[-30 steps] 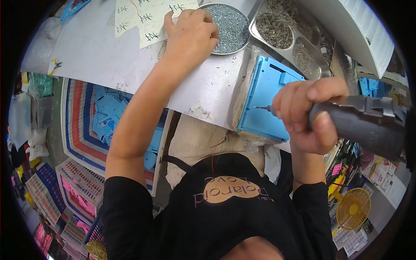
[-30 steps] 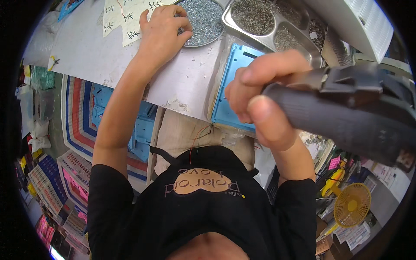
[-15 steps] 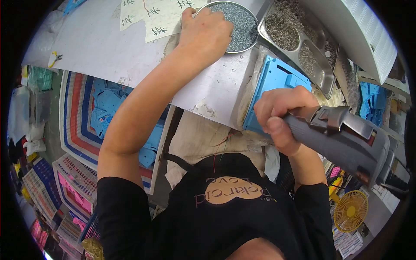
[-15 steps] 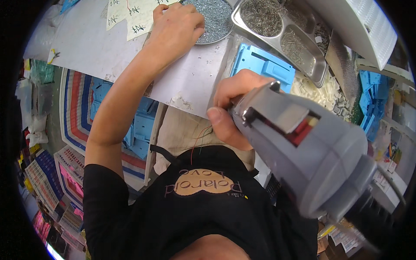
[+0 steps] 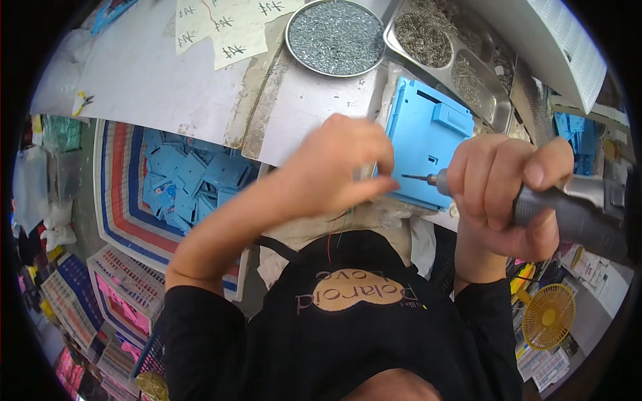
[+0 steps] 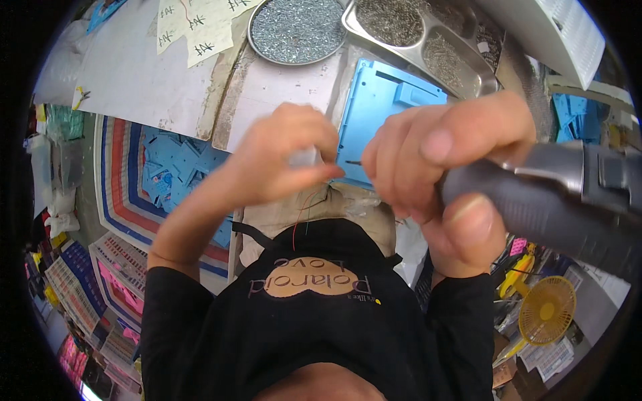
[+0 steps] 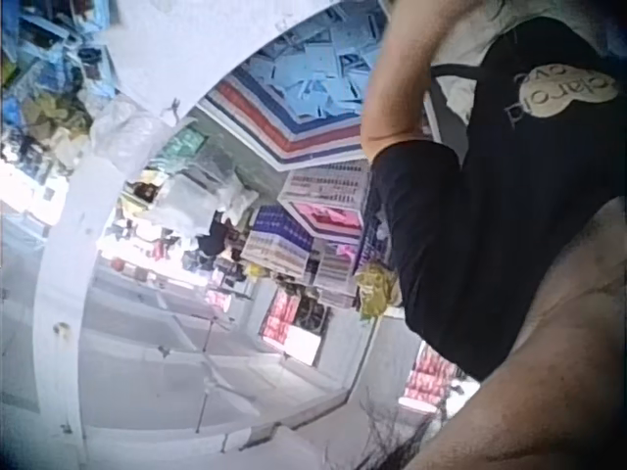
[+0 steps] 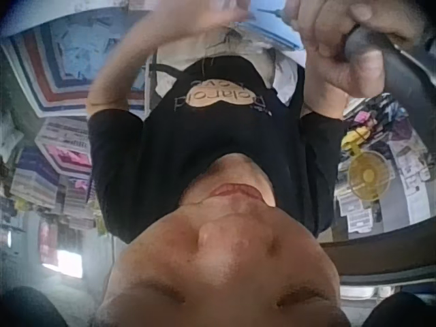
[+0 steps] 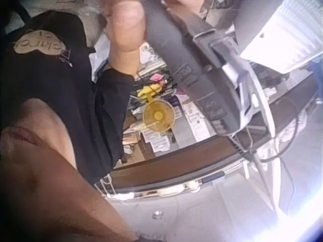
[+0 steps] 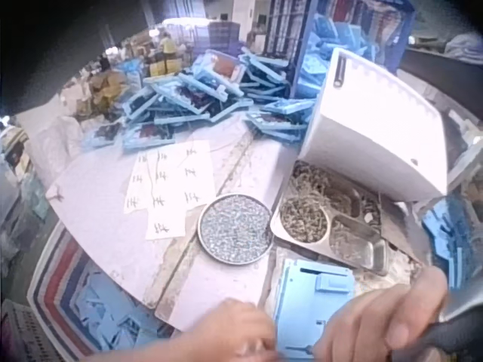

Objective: Assemble a blue electronic device by inserting components and soldering wires.

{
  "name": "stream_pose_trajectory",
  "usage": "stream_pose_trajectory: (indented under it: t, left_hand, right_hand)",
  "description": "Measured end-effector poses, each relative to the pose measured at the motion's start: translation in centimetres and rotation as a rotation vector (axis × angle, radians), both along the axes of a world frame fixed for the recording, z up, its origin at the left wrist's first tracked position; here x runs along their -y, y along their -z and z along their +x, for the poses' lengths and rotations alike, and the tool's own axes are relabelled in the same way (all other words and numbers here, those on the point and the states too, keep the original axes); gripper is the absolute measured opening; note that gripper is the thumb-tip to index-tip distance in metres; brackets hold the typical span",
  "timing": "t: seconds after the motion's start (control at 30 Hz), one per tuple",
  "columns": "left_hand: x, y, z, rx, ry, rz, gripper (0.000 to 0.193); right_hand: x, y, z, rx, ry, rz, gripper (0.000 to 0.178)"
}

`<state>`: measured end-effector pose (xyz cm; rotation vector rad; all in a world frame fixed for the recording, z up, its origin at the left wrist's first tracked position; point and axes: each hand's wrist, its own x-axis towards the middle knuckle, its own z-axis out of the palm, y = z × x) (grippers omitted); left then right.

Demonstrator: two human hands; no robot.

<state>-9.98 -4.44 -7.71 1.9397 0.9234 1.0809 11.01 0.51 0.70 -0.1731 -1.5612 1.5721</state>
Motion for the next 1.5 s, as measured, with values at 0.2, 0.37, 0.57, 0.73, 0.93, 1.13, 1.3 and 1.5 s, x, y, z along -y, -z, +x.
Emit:
stream_pose_trajectory:
  t: [0.2,0.37,0.57,0.73,0.93,1.13,1.3,1.5]
  left_hand:
    - [3.4,1.2,1.8,-0.132,-0.147,0.26,0.027]
    - [3.6,1.2,1.8,-0.092,-0.144,0.243,0.027]
    - [3.8,0.4,1.7,-0.242,-0.207,0.23,0.05]
    - [3.0,0.7,0.8,-0.421,0.036,0.097,0.069]
    - [3.4,0.7,1.0,-0.425,0.008,0.103,0.071]
    - [1.2,-1.0,2.0,-0.445,-0.001,0.159,0.051]
    - [-0.7,-0.2,8.0,-0.367,-0.044,0.211,0.039]
    - [-1.0,0.0,9.3,-0.505,-0.059,0.246,0.038]
  right_hand:
    - [2.1,-0.2,0.0,-0.007,0.005,-0.063,0.027]
    - [2.9,0.3,-0.3,0.027,0.025,-0.083,0.029]
    - [4.2,1.2,-0.4,0.077,0.127,-0.111,0.031]
    - [4.9,3.8,-0.8,0.221,0.183,-0.031,0.028]
    - [4.8,5.4,-1.9,0.23,0.172,0.269,0.02]
    - [2.2,3.0,3.4,0.045,0.222,0.121,0.038]
    - [-0.4,3.1,9.7,-0.015,0.463,0.052,0.042]
    - [-2.1,5.1,10.1,0.002,0.565,0.006,0.026]
